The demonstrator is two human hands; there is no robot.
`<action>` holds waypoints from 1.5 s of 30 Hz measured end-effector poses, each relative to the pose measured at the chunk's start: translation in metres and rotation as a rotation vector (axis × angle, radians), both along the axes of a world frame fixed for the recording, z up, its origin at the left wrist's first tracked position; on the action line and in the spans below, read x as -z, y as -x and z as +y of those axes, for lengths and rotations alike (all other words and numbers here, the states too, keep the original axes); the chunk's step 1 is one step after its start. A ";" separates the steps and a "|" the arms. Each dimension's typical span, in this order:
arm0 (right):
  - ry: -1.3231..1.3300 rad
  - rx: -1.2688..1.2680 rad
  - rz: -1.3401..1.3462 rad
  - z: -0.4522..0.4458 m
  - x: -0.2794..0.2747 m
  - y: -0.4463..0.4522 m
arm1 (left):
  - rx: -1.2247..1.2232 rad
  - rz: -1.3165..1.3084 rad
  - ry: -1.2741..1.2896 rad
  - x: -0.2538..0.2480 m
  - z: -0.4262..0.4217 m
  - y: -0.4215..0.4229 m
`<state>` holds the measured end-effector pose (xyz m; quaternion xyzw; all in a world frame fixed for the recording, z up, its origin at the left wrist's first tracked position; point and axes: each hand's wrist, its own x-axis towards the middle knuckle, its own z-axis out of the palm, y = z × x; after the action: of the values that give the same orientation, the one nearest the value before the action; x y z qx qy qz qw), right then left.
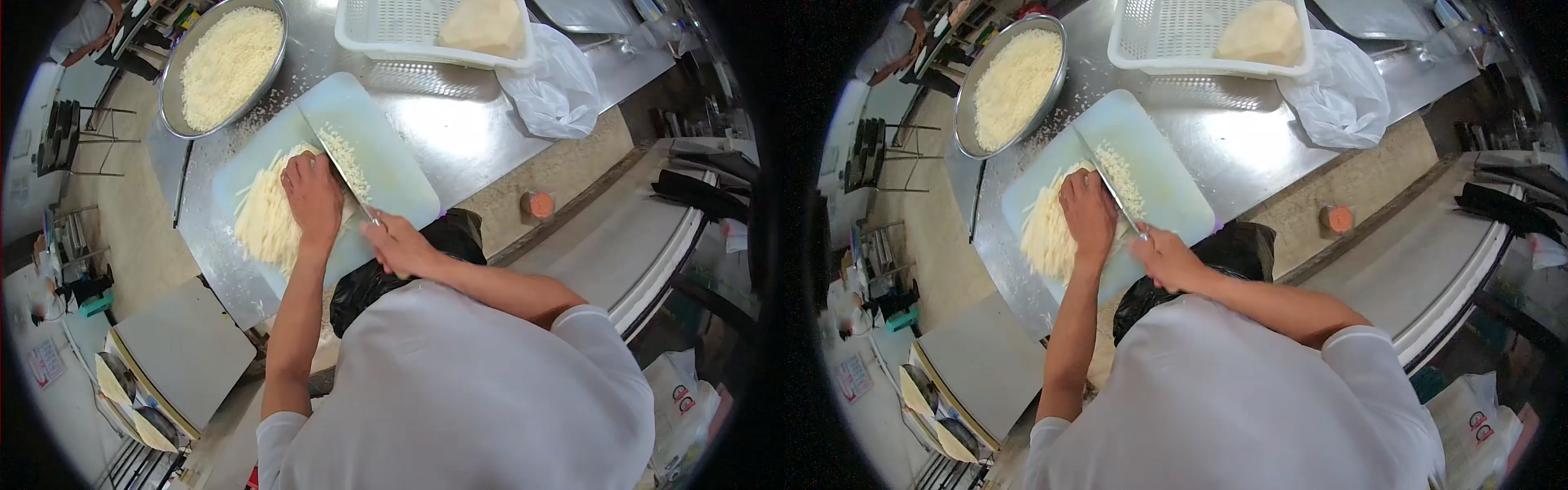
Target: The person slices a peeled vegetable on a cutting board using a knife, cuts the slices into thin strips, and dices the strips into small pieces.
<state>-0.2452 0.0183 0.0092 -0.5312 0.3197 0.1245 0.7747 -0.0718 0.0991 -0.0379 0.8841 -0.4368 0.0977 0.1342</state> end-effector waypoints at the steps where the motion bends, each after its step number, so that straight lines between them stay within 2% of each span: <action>1: 0.050 -0.020 -0.004 -0.007 -0.002 -0.009 | 0.003 0.037 0.028 0.003 0.001 -0.003; 5: 0.031 -0.113 0.102 -0.036 -0.049 -0.006 | -0.004 0.050 -0.039 0.003 0.005 -0.005; 8: 0.071 -0.061 -0.005 -0.011 -0.015 -0.006 | -0.003 0.031 -0.024 -0.002 0.003 -0.002; 11: 0.083 -0.071 -0.073 -0.022 -0.008 -0.019 | 0.019 0.041 -0.009 -0.007 0.003 0.000; 15: -0.003 -0.082 -0.007 -0.012 -0.043 0.000 | 0.006 0.023 -0.007 0.000 0.001 -0.002; 18: 0.056 -0.032 -0.069 0.002 0.006 -0.003 | 0.022 0.084 0.020 -0.004 0.004 -0.003; 20: 0.053 0.003 -0.087 0.001 0.013 -0.010 | 0.044 0.197 0.047 -0.014 0.007 -0.006; 23: -0.102 0.102 -0.056 0.001 0.022 -0.006 | -0.034 0.198 0.355 -0.026 0.010 -0.033; 24: -0.066 0.073 -0.023 -0.004 0.020 -0.004 | -0.084 0.107 0.248 -0.035 0.010 -0.050; 27: 0.064 -0.050 0.037 -0.029 0.003 -0.003 | -0.004 0.296 0.095 0.021 0.041 -0.117; 28: 0.128 -0.099 0.029 -0.040 -0.005 -0.005 | -0.097 0.501 0.056 0.015 0.037 -0.108; 31: 0.273 -0.187 0.012 -0.059 -0.041 -0.006 | -0.014 0.405 -0.071 0.002 0.031 -0.091; 33: 0.319 -0.223 0.008 -0.067 -0.055 -0.010 | 0.019 0.447 -0.068 -0.004 0.031 -0.093; 35: 0.343 -0.242 -0.027 -0.069 -0.056 -0.013 | 0.023 0.446 -0.080 -0.007 0.031 -0.090; 38: 0.363 -0.223 -0.098 -0.065 -0.038 -0.024 | -0.032 0.273 0.107 -0.010 0.022 -0.063; 41: 0.338 -0.266 -0.015 -0.067 -0.017 -0.033 | -0.036 0.162 -0.001 -0.012 0.011 -0.044; 45: 0.379 -0.328 -0.005 -0.073 -0.045 -0.035 | -0.056 0.153 0.006 -0.011 0.012 -0.045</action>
<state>-0.2098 -0.0547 0.0537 -0.7119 0.2448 0.1850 0.6317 -0.0273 0.1109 -0.0266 0.9005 -0.4000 0.0349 0.1670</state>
